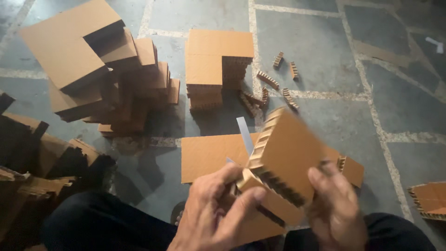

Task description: The person sits on the floor and uses a utility knife and metal ruler to cut rectangular pieces of corrugated cardboard. They repeatedly score and snap the cardboard, then separate the cut sections by hand.

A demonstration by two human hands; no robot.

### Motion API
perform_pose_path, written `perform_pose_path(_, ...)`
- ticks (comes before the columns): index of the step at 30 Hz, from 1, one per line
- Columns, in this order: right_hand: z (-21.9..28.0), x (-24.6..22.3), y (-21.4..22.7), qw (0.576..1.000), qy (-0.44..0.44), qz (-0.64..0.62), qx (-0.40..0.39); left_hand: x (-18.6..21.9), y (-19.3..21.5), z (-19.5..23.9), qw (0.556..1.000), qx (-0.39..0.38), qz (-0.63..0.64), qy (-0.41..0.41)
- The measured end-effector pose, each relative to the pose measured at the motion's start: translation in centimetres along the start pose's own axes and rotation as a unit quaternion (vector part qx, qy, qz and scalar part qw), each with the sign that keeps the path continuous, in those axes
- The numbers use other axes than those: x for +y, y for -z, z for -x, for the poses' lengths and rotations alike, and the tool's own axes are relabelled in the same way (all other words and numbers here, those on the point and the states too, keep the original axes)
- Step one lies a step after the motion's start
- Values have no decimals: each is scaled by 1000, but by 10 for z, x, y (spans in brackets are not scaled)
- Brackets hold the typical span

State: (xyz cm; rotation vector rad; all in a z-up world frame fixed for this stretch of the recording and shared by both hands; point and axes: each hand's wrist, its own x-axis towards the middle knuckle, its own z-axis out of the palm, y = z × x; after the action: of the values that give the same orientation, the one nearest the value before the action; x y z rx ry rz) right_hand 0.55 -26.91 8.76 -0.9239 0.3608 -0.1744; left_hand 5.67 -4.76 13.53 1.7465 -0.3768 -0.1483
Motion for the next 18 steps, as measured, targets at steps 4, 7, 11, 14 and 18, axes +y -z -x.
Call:
perform_pose_path(4,-8,2,7,993,-82,-64,-46,3,3,-1,972,-28,116,-204)
perform_pose_path(7,-2,7,4,989,19,146,31,3,10,-3,992,-113,-30,-40)
perform_pose_path(11,21,15,-6,828,324,448,96,3,1,-6,989,-26,-9,-148)
perform_pose_path(14,35,21,-9,875,315,349,118,2,-1,-2,990,-23,-17,-138)
perform_pose_path(18,30,19,3,949,167,266,32,1,0,-1,983,-33,-31,-176)
